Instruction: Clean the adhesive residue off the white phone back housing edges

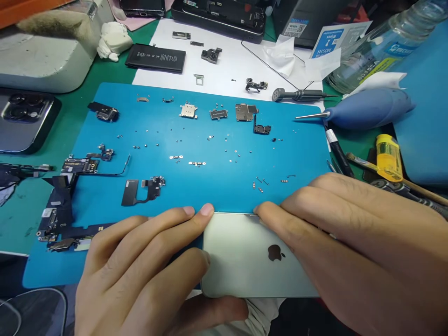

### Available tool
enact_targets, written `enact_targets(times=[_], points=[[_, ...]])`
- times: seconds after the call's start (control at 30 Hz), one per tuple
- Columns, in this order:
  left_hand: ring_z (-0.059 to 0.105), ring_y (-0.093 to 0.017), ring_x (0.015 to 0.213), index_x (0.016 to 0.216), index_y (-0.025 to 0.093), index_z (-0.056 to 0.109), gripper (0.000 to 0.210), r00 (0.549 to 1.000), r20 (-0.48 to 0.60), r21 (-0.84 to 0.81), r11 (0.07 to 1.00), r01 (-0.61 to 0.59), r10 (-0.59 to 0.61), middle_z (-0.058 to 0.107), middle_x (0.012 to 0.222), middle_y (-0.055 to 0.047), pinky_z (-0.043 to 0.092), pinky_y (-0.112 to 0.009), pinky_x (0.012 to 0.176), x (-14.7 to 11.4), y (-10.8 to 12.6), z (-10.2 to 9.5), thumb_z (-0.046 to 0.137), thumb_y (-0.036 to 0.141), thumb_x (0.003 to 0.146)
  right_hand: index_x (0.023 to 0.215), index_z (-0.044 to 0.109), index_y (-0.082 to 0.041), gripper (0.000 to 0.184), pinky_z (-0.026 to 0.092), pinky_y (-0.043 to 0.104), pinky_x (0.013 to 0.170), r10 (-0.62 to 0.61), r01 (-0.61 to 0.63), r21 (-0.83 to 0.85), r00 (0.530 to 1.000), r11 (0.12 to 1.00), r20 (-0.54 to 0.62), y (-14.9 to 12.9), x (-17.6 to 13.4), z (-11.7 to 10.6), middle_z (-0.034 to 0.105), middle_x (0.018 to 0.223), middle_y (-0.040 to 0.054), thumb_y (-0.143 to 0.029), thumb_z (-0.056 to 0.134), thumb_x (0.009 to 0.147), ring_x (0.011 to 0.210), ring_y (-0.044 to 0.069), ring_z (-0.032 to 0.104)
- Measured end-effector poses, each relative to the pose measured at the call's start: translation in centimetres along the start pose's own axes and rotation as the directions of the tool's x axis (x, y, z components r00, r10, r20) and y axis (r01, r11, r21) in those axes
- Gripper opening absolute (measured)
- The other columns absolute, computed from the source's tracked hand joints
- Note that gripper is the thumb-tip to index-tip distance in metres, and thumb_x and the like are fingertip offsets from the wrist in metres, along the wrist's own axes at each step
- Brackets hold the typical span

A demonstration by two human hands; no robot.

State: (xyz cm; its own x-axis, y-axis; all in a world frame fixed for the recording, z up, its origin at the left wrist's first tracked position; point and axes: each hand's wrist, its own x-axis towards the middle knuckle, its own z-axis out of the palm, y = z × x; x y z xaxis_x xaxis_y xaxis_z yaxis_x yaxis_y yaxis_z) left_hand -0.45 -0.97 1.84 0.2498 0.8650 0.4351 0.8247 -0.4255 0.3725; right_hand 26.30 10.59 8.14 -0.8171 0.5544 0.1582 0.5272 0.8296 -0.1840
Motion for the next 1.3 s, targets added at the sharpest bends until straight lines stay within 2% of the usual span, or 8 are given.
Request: enact_targets(times=[0.2,0.27,0.37,0.67,0.83,0.97,1.17,1.3], points=[[0.06,-0.012,0.163,0.123,0.028,0.07,0.018,0.997,0.063,-0.006,0.999,-0.052,0.052,0.08,0.159,-0.003,0.048,-0.037,0.123,0.5,-0.5,-0.6,0.081,0.027,0.109,0.119,0.077,-0.017,0.033,0.033,0.037,0.073,-0.045,0.045,0.008,0.999,0.999,0.02,0.5,0.2,-0.2,0.056,0.091,-0.0006,-0.026,0.047,0.127,0.084,0.016,0.048],[0.061,-0.013,0.161,0.12,0.027,0.069,0.015,0.996,0.061,0.003,0.998,-0.062,0.062,0.085,0.149,-0.008,0.048,-0.039,0.118,0.8,-0.4,-0.5,0.08,0.034,0.112,0.124,0.077,-0.017,0.029,0.034,0.036,0.074,-0.067,0.067,0.02,0.998,0.998,0.014,0.5,0.0,-0.2,0.058,0.093,-0.0005,-0.027,0.049,0.127,0.085,0.016,0.049],[0.066,-0.015,0.152,0.115,0.025,0.069,0.03,0.998,0.036,0.02,0.998,-0.053,0.052,0.09,0.136,-0.013,0.048,-0.04,0.111,1.2,0.0,-0.5,0.079,0.054,0.114,0.122,0.076,-0.017,0.025,0.035,0.037,0.075,-0.081,0.08,0.053,0.996,0.995,0.022,0.4,0.0,-0.2,0.06,0.096,-0.0005,-0.022,0.052,0.125,0.086,0.016,0.049],[0.073,-0.018,0.139,0.105,0.028,0.067,0.039,0.999,-0.026,0.037,0.999,0.023,-0.022,0.092,0.128,-0.008,0.05,-0.04,0.106,1.6,0.7,-0.1,0.073,0.065,0.115,0.12,0.074,-0.016,0.029,0.031,0.039,0.074,-0.076,0.077,0.065,0.997,0.995,-0.012,0.1,1.1,0.5,0.056,0.094,-0.0003,-0.026,0.048,0.127,0.085,0.017,0.046],[0.078,-0.017,0.132,0.102,0.028,0.067,0.04,0.998,-0.045,0.037,0.999,0.035,-0.033,0.093,0.127,-0.006,0.051,-0.037,0.107,2.1,0.9,0.0,0.072,0.066,0.115,0.109,0.075,-0.018,0.027,0.029,0.041,0.074,-0.053,0.053,0.086,0.999,0.995,-0.002,-0.8,2.1,0.6,0.056,0.091,-0.0002,-0.015,0.05,0.119,0.082,0.019,0.044],[0.082,-0.016,0.124,0.099,0.027,0.066,0.043,0.995,-0.08,0.019,0.998,0.065,-0.063,0.093,0.12,-0.005,0.052,-0.034,0.107,2.4,1.0,0.2,0.073,0.066,0.114,0.088,0.07,-0.021,0.033,0.023,0.044,0.071,-0.08,0.082,0.066,0.996,0.994,-0.031,-1.4,3.3,0.8,0.047,0.083,0.0005,-0.001,0.048,0.101,0.076,0.023,0.036],[0.082,-0.016,0.119,0.103,0.024,0.07,0.044,0.993,-0.102,0.029,0.998,0.058,-0.055,0.093,0.118,-0.005,0.052,-0.034,0.103,2.3,0.9,0.1,0.072,0.067,0.115,0.095,0.071,-0.022,0.031,0.029,0.045,0.076,-0.127,0.126,0.072,0.992,0.989,0.006,-0.8,3.3,0.6,0.051,0.089,0.0016,0.001,0.051,0.09,0.081,0.024,0.041],[0.082,-0.016,0.119,0.107,0.023,0.071,0.043,0.995,-0.09,0.03,0.998,0.05,-0.047,0.093,0.118,-0.005,0.052,-0.035,0.102,2.1,0.9,-0.1,0.074,0.065,0.114,0.101,0.07,-0.022,0.027,0.032,0.046,0.079,-0.155,0.155,0.026,0.988,0.988,0.017,-0.5,3.0,0.6,0.052,0.092,0.002,-0.001,0.055,0.092,0.085,0.025,0.043]])
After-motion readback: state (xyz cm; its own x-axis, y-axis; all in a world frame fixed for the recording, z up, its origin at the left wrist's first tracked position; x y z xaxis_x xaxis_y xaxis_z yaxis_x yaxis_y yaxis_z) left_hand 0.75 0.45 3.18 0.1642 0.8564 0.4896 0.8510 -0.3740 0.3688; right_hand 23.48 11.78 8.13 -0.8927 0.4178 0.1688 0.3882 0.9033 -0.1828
